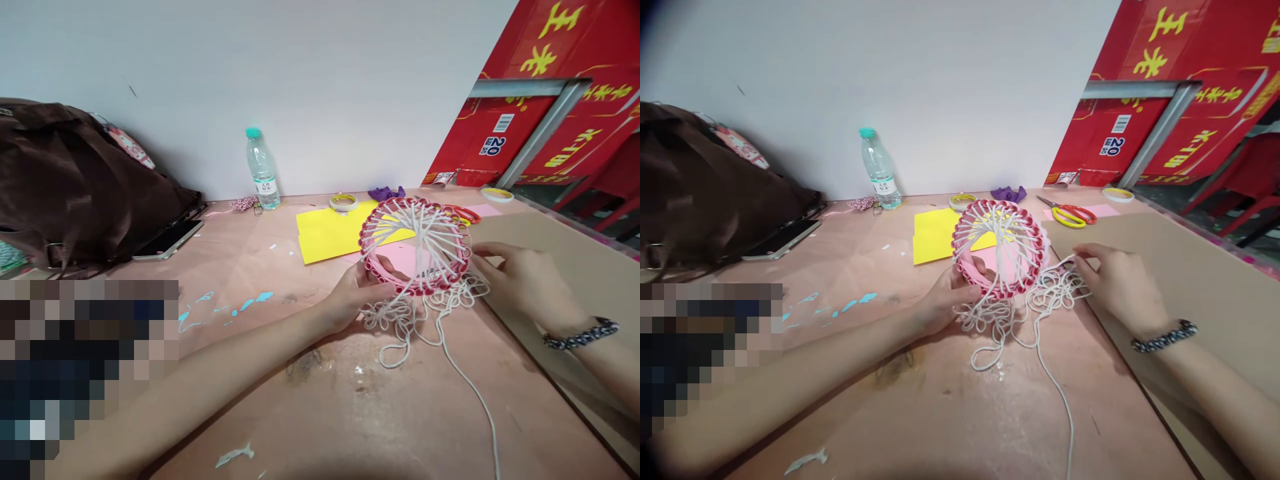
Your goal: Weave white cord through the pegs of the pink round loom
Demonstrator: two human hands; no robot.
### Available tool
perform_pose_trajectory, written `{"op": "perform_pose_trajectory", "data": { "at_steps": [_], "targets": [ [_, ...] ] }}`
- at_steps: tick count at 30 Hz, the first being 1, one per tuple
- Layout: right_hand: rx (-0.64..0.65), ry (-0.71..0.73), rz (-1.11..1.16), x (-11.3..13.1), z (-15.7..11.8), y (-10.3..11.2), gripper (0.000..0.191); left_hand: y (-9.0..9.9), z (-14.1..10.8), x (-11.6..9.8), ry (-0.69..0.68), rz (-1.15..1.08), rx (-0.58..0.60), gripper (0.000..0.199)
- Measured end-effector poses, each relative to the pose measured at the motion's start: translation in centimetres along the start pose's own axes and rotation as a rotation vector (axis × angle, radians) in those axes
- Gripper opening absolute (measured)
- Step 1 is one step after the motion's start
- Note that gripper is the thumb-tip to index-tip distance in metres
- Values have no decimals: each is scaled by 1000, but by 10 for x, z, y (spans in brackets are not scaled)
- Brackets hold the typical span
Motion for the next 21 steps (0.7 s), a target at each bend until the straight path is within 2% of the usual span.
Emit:
{"op": "perform_pose_trajectory", "data": {
  "at_steps": [2,5,6,7,8,10,13,14,15,16,19,20,21],
  "targets": [
    [184,-2,207,13,-8,-12,35,0,0,1,8,-5,9,40],
    [582,2,622,44,-31,-39,34,-1,0,0,6,-10,33,39],
    [650,-3,683,49,-35,-43,35,-2,0,-1,5,-9,36,40],
    [661,-8,704,48,-36,-45,36,-2,-1,-1,3,-7,32,40],
    [619,-9,687,43,-32,-43,39,-2,-1,-1,2,-5,26,41],
    [402,-12,499,20,-17,-29,41,-2,0,-1,2,0,16,41],
    [-34,-38,-82,-8,2,1,30,-1,0,-1,2,11,13,41],
    [-116,-30,-206,-8,2,6,26,-1,0,-1,12,18,16,41],
    [-124,-9,-225,-3,-1,5,26,-1,0,0,24,24,18,42],
    [-51,19,-133,6,-6,0,28,-1,0,0,34,29,16,42],
    [437,69,434,44,-32,-32,30,-1,-1,-2,20,27,6,44],
    [544,61,561,52,-38,-38,30,-1,-1,-2,6,20,1,44],
    [587,48,629,56,-41,-41,31,-1,-1,-3,-3,15,-1,44]
  ]
}}
Point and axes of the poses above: each hand's wrist, its own z-axis towards the middle knuckle, its own y-axis out of the back of the hand, x = y × z, the point moved 4 cm from there along z, towards the middle knuckle, and after that the axes turned 10 degrees about z, right-handed, at the moved point
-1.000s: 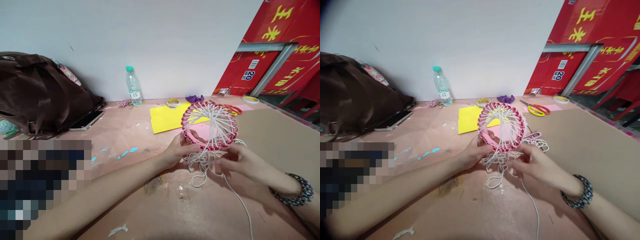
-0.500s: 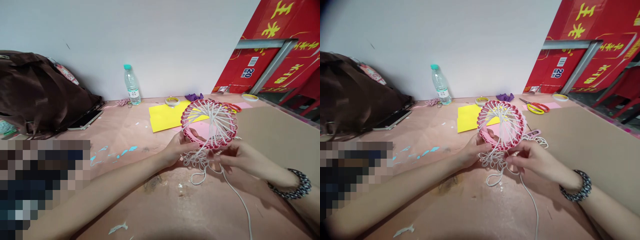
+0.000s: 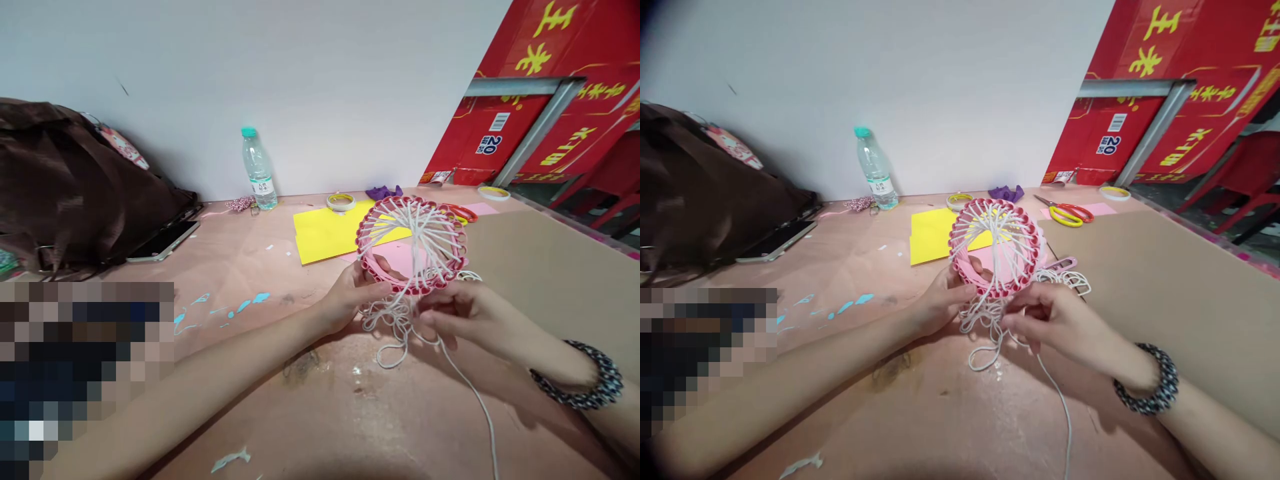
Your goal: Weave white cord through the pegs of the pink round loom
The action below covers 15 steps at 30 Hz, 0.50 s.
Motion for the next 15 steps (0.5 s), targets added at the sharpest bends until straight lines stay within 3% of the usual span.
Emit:
{"op": "perform_pose_trajectory", "data": {
  "at_steps": [2,6,8,10,13,15],
  "targets": [
    [-98,16,-22,-4,2,15,38,0,0,0,0,-5,7,43],
    [-579,35,-587,-18,2,80,36,0,1,0,2,-15,1,41],
    [-660,38,-733,-19,0,87,30,-1,2,-1,3,-23,-5,41],
    [-488,68,-518,-16,2,67,32,-2,2,-2,10,-20,-7,41],
    [-27,45,1,-5,1,14,32,-2,1,-4,7,-17,-12,38],
    [85,-16,141,-2,0,1,31,-2,0,-4,6,-24,-10,37]
  ]
}}
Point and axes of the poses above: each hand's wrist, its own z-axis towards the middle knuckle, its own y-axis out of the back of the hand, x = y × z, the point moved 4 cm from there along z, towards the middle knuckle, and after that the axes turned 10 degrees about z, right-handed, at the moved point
